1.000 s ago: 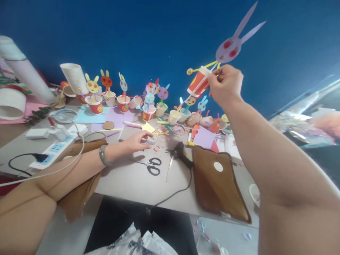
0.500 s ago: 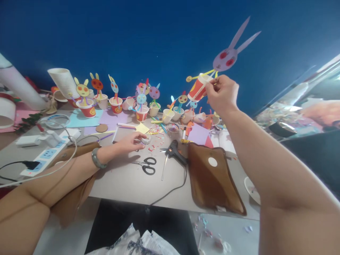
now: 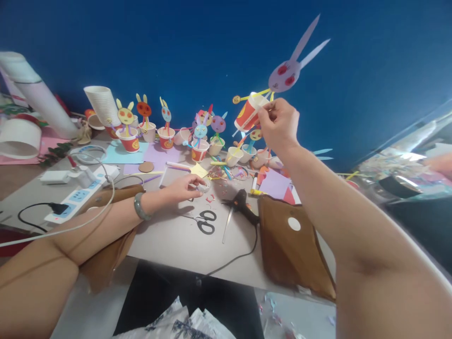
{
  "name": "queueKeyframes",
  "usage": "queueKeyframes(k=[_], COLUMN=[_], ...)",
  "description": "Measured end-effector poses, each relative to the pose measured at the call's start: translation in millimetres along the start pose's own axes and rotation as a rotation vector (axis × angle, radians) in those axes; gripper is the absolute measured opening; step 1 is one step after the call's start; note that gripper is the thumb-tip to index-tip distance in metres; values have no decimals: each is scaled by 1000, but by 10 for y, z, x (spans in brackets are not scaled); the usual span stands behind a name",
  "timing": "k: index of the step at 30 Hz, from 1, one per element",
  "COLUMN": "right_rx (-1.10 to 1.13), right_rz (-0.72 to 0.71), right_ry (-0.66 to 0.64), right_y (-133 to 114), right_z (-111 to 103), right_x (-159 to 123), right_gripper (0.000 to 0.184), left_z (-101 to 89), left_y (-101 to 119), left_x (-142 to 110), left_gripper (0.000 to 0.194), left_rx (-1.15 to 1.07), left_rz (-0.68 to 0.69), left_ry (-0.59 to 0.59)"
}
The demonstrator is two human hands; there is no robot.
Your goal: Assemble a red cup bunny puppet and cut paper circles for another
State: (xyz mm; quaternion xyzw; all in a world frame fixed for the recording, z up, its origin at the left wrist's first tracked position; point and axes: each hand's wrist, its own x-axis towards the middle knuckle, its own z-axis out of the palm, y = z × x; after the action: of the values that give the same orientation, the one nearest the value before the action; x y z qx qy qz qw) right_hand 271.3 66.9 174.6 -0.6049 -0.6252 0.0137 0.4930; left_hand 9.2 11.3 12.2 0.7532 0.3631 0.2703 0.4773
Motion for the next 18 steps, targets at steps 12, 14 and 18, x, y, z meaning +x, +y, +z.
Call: queueKeyframes(k=[12, 14, 18], right_rx=[78, 118, 179], right_rz=[-270, -278, -271], right_ry=[-455, -503, -510], right_y=[-415, -464, -504], right_z=[160, 263, 419], right_x=[-1113, -1236, -1370], right_gripper=[13, 14, 10], left_z=[-3, -7, -17], left_y=[69, 97, 116], left_x=[50, 32, 25], left_gripper=[79, 72, 63], left_rx=[-264, -311, -344], left_rz=[184, 223, 206], left_ry=[358, 310, 301])
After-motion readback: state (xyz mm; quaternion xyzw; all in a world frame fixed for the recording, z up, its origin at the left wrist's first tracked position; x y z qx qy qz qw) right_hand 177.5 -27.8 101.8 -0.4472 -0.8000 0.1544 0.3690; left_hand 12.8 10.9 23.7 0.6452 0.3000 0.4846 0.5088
